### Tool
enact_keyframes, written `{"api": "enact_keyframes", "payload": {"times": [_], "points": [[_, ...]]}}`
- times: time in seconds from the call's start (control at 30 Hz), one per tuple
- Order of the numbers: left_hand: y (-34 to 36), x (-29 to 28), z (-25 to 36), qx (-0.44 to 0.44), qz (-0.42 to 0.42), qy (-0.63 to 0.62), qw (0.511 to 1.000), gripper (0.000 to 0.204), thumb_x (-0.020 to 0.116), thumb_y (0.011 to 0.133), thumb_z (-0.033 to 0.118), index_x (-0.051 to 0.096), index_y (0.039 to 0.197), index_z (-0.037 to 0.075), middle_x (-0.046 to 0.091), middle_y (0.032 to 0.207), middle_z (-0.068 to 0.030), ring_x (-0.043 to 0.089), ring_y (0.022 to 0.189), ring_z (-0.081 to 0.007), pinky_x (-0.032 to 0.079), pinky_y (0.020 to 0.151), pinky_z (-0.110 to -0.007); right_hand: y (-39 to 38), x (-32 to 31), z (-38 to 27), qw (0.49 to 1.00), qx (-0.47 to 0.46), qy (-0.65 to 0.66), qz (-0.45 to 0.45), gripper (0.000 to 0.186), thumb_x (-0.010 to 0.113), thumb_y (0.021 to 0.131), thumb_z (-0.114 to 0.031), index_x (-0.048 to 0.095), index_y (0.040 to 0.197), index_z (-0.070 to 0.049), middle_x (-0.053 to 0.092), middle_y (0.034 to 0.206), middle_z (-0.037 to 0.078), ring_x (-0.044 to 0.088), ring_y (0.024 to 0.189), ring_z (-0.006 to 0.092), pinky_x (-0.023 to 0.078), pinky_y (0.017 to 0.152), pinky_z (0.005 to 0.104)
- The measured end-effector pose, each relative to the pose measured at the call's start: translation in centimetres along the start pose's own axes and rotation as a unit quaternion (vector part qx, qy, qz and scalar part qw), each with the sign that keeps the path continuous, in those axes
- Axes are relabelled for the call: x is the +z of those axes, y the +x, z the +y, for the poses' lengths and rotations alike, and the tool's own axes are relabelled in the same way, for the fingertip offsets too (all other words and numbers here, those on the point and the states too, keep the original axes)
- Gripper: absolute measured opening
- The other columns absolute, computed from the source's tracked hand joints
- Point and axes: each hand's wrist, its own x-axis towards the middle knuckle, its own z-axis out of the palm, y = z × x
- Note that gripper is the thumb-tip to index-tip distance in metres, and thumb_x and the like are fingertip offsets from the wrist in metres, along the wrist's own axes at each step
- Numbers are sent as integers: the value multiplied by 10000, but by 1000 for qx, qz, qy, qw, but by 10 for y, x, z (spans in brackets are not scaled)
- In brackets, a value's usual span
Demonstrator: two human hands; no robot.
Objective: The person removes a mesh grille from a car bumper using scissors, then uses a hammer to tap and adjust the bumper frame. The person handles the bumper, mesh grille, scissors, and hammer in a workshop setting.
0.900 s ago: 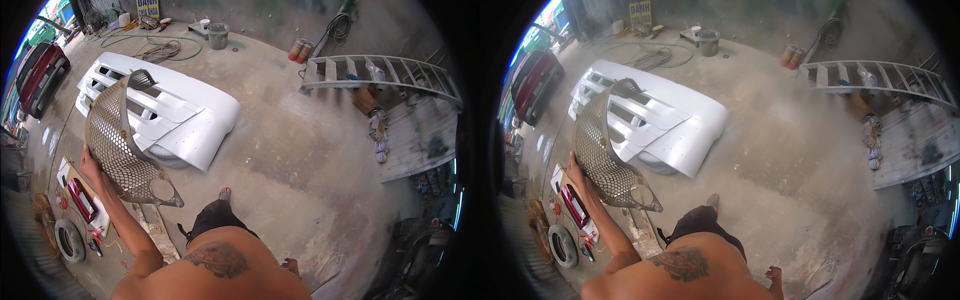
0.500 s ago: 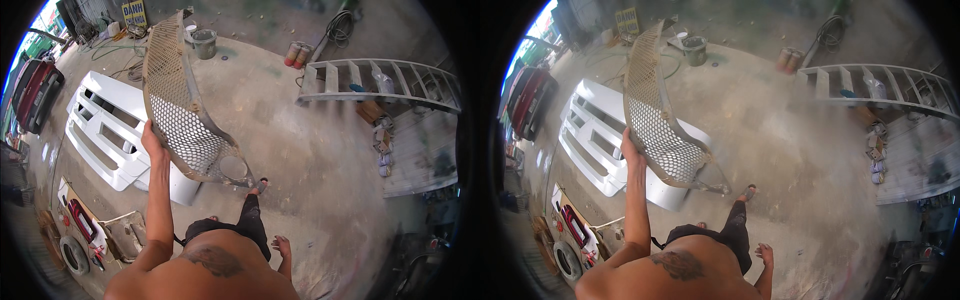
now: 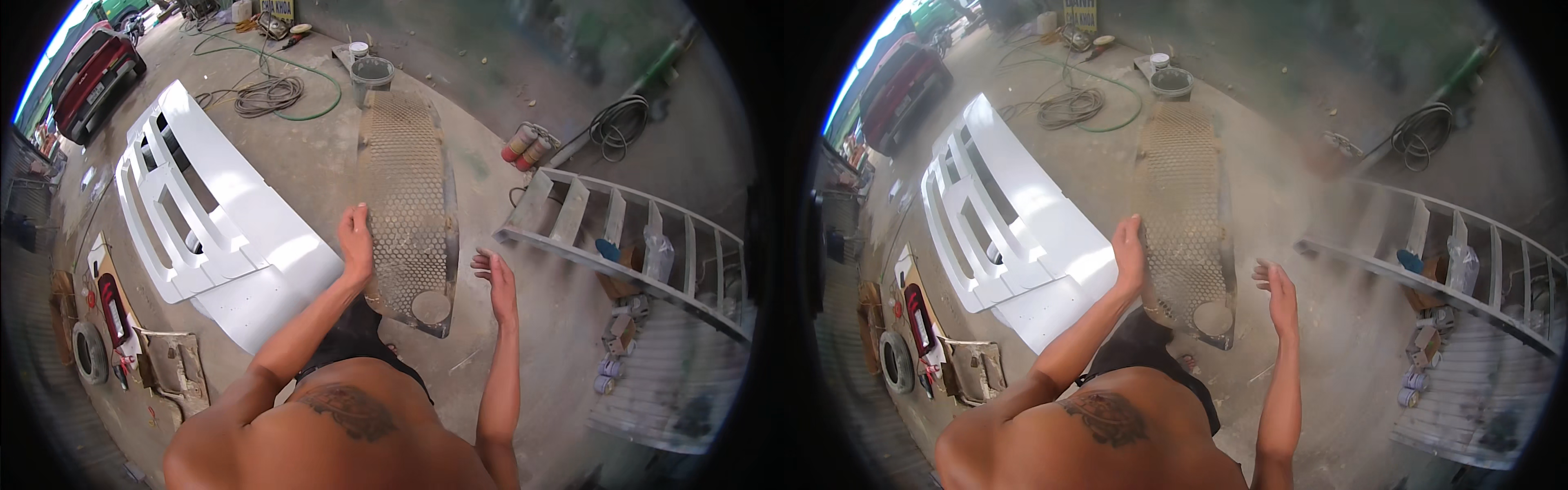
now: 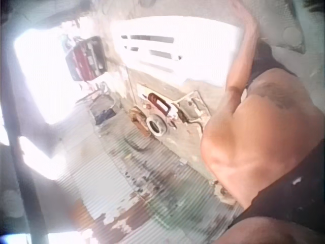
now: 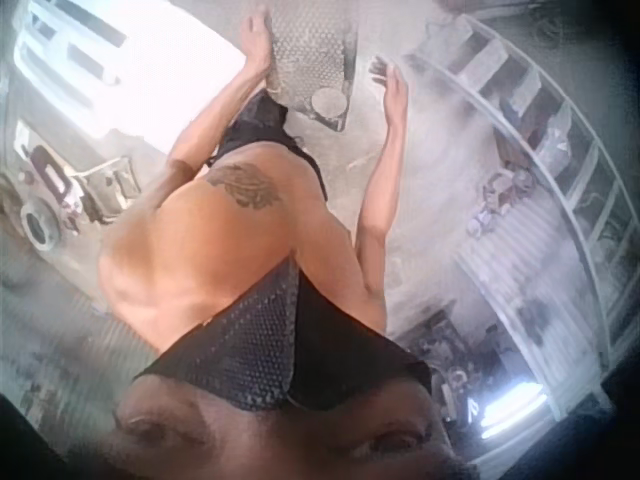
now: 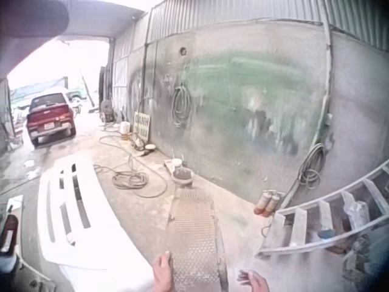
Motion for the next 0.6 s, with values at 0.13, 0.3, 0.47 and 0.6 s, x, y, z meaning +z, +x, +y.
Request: {"api": "enact_keyframes", "payload": {"times": [0.13, 0.3, 0.47, 0.6], "points": [[50, 83, -43, -4, -31, -8, 999, 337, 513, 1017, 257, 468, 803, 0, 381, 706, -22, 365, 712, -128, 351, 645, -305, 149, 6, -31, 990, 64, 105, -74, 560, 423, 1059, -408, 535, 1312, 78, 659, 1151, 135, 625, 1032, 189, 485, 909, 344], [137, 182, -89, -61, -92, 17, 994, 401, 503, 1022, 363, 509, 855, -1, 469, 728, -57, 454, 715, -167, 404, 667, -336, 321, 2, -49, 996, 85, -2, 2, 437, 608, 988, -244, 545, 1273, 82, 668, 1131, 121, 628, 1006, 160, 484, 884, 287], [318, 227, -152, -174, -436, 94, 878, 512, 483, 998, 496, 605, 966, 0, 649, 850, -145, 619, 778, -281, 501, 719, -410, 521, -65, -60, 972, 125, -194, -36, 510, 693, 908, -182, 532, 1268, 142, 687, 1108, 168, 660, 976, 203, 498, 864, 307], [474, 132, -249, -43, -393, 590, 704, 417, 568, 930, 404, 706, 1056, 31, 695, 1110, -194, 663, 1050, -358, 529, 893, -467, 627, -66, -70, 844, 57, -527, -76, 477, 712, 867, -209, 607, 1248, 58, 696, 1093, 246, 681, 1046, 319, 492, 925, 380]]}}
